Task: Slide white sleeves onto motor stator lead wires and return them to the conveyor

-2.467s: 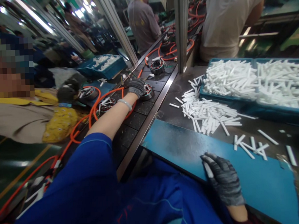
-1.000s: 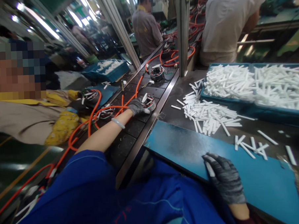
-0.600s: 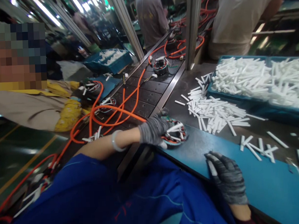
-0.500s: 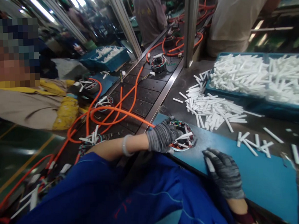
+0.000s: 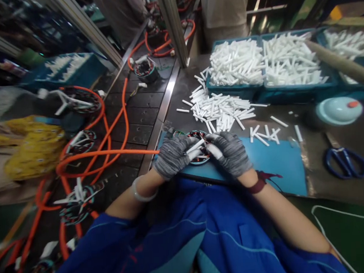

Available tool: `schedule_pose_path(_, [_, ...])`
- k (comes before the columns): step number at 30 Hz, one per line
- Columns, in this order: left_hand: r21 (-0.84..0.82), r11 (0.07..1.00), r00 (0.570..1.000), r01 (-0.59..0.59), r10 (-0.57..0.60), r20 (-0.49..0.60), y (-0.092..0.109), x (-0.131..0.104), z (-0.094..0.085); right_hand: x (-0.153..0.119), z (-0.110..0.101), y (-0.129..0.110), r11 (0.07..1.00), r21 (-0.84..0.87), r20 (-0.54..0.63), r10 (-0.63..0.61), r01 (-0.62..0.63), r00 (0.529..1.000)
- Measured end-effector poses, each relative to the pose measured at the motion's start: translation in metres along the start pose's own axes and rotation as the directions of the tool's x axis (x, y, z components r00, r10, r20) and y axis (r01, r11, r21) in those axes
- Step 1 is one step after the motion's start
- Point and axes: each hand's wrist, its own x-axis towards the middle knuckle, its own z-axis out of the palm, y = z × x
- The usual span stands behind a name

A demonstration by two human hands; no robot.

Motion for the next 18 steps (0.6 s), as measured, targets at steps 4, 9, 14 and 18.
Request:
schedule_pose_path(4, [0.139,0.989,0.993,0.047,-0.031,-0.118,-0.003,-0.015,-0.006,0.015,0.006,0.003,0.991,-0.077,0.059,-0.1,0.105,0.993])
schedule_pose_path(9, [0.152,0.985,0.981,0.078,-0.049,-0.186,-0.009,-0.028,-0.002,0.029,0.01,0.012,0.95,-0.21,0.054,-0.223,0.23,0.973])
schedule_pose_path(14, [0.15,0.988,0.998,0.034,-0.026,-0.06,-0.024,-0.015,0.013,0.052,0.012,0.015,0.827,-0.367,0.174,-0.389,0.426,0.905])
schedule_pose_path(18, [0.136,0.991,1.0,0.017,-0.016,-0.006,-0.033,0.0,0.014,0.072,0.004,0.013,0.721,-0.439,0.222,-0.492,0.537,0.842])
